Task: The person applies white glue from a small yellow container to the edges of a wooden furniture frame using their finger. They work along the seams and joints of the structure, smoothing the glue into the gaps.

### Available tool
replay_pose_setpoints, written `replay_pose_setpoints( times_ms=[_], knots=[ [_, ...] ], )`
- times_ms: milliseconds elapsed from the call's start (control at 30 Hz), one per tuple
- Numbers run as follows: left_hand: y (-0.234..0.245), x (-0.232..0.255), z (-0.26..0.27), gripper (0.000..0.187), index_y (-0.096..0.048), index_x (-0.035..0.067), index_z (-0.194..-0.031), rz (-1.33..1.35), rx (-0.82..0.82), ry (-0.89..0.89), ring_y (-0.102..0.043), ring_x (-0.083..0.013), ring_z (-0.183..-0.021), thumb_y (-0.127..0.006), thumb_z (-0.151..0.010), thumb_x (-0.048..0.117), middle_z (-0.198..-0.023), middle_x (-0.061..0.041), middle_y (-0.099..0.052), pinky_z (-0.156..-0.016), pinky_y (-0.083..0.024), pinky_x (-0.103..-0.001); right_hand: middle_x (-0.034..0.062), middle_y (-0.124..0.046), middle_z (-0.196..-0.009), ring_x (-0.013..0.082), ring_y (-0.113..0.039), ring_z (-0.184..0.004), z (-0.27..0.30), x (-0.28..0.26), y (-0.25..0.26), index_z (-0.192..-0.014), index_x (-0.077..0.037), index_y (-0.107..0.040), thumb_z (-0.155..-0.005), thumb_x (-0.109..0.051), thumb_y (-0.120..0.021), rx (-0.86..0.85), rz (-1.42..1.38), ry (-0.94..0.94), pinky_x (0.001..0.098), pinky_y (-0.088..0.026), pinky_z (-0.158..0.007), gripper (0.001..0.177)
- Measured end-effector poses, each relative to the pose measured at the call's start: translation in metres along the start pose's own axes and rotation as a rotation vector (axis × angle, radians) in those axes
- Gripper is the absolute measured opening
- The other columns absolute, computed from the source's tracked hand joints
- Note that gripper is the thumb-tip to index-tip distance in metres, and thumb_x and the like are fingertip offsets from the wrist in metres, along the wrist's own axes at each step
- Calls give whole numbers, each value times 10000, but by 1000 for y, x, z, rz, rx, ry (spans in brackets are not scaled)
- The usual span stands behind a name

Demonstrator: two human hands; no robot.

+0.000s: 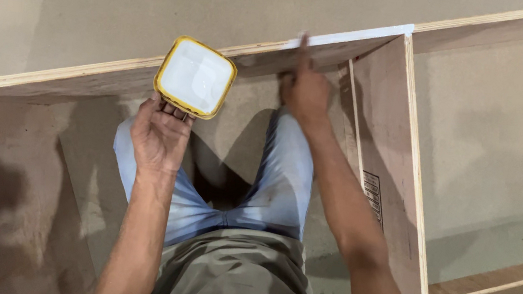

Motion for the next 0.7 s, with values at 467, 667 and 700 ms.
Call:
replay_pose_setpoints(
  times_ms=[467,667,700],
  knots=[
    [-22,-12,-6,396,-608,56,-1261,-22,5,5,-523,-228,-1319,-700,-944,276,-1362,-58,-577,-1173,-394,-462,263,-550,-1404,455,-561,-1256,9,17,13,-1559,-117,-370,-860,-43,-636,83,85,127,522,-540,-888,752],
    [-31,-14,-1,446,-594,46,-1276,-61,16,41,-525,-215,-1330,-705,-916,285,-1370,-65,-585,-1188,-389,-453,237,-633,-1249,370,-649,-1072,-11,93,79,-1606,-71,-294,-916,14,-637,323,-51,-79,472,-559,-899,775],
    [-32,-14,0,465,-596,51,-1278,-78,21,40,-528,-207,-1331,-704,-894,289,-1375,-60,-592,-1181,-389,-443,226,-652,-1135,361,-660,-983,-13,106,86,-1629,-66,-200,-914,18,-625,328,-104,-103,467,-557,-856,836]
  ],
)
Point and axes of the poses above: each hand's wrist, its own z-axis away from the middle knuckle, its own y-axis out of the back of the hand, x = y × z, the point moved 6 cm from there along -z, towards the middle knuckle
